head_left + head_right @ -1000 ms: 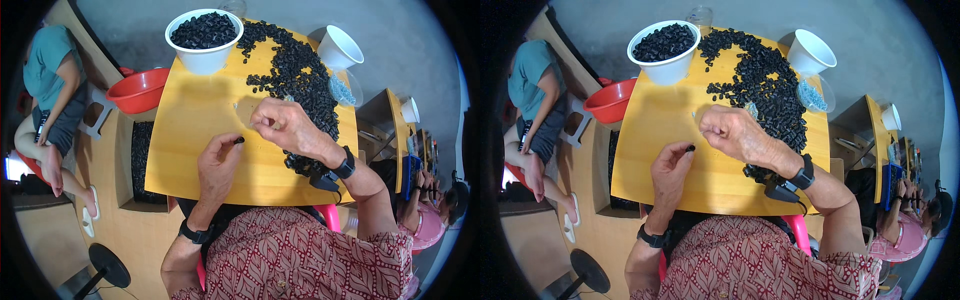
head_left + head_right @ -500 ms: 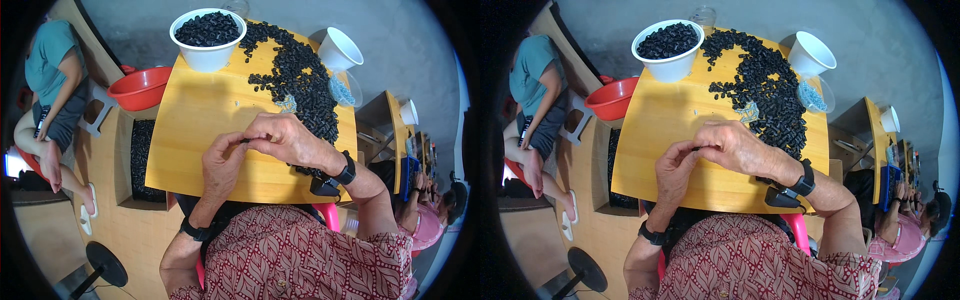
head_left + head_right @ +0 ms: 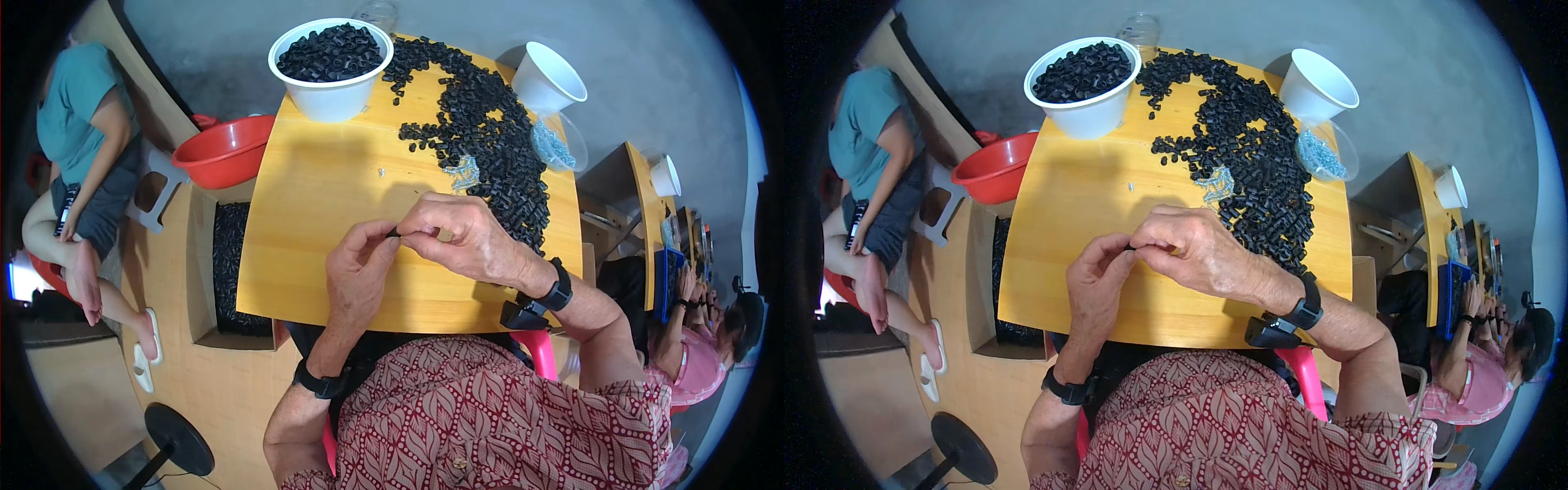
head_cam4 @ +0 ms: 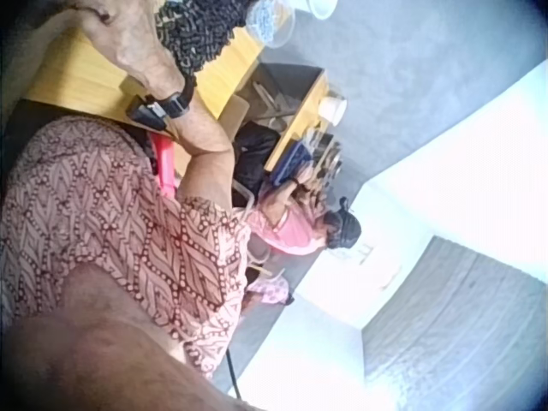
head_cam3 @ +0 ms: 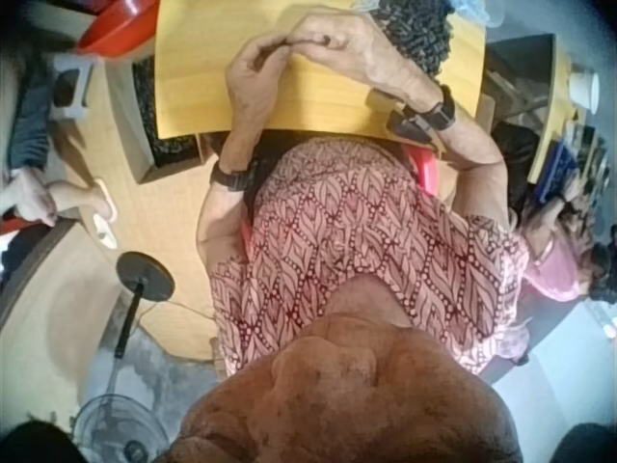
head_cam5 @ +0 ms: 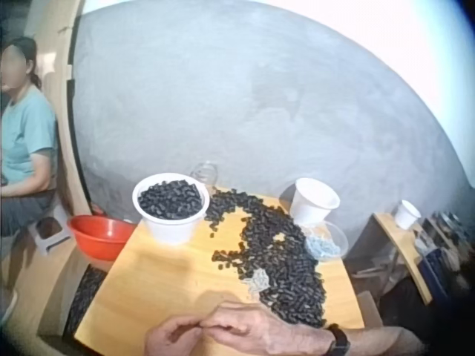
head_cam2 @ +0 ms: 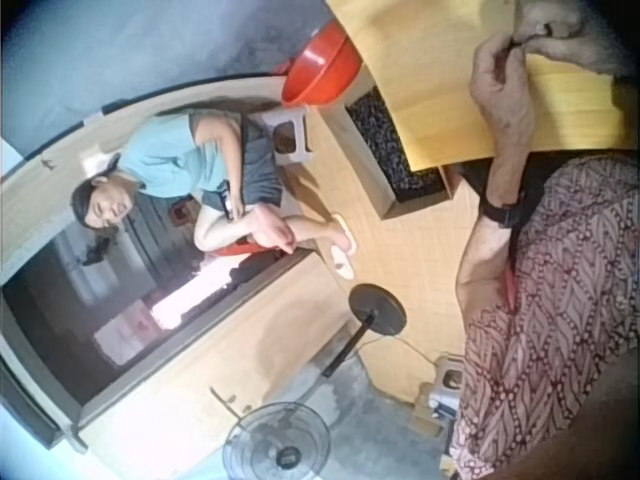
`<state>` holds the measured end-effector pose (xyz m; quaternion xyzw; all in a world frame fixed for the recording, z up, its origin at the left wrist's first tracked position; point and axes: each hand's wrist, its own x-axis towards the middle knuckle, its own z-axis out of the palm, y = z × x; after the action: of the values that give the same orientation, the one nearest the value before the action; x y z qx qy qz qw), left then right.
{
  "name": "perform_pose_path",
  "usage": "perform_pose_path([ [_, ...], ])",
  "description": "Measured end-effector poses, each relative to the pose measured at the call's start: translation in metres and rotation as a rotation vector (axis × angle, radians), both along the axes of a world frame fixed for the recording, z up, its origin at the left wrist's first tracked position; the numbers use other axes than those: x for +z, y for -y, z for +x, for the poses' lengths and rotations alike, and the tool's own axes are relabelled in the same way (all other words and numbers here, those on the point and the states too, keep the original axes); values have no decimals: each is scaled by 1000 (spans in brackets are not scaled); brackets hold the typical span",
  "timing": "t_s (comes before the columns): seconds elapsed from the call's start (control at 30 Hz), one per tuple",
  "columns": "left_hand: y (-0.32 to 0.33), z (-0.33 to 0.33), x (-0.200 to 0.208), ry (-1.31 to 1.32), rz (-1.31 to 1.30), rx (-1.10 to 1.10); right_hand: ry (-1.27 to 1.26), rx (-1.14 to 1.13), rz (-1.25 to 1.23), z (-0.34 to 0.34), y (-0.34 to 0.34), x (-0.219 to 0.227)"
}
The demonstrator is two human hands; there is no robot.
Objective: Manually assembling small black plastic components by joining two parts together.
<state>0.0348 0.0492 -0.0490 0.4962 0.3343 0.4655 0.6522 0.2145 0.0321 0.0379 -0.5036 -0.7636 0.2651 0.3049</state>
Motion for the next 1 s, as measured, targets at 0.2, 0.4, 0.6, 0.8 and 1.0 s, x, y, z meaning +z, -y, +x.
perform_pose_path([
  [0.2,2,1,2,-74,35,-25,-261,-72,-407,8,-3,-1],
  [0.4,4,0,4,-52,23,-36,-127,-79,-242,1,-1,1],
  [0.6,4,2,11,-10,-9,-40,-53,-13,17,1,7,-7],
  [0.8,3,-3,13,41,-87,-34,-44,-8,157,1,11,-14],
  [1.0,4,-4,24,82,-231,-56,268,47,628,2,11,-20],
])
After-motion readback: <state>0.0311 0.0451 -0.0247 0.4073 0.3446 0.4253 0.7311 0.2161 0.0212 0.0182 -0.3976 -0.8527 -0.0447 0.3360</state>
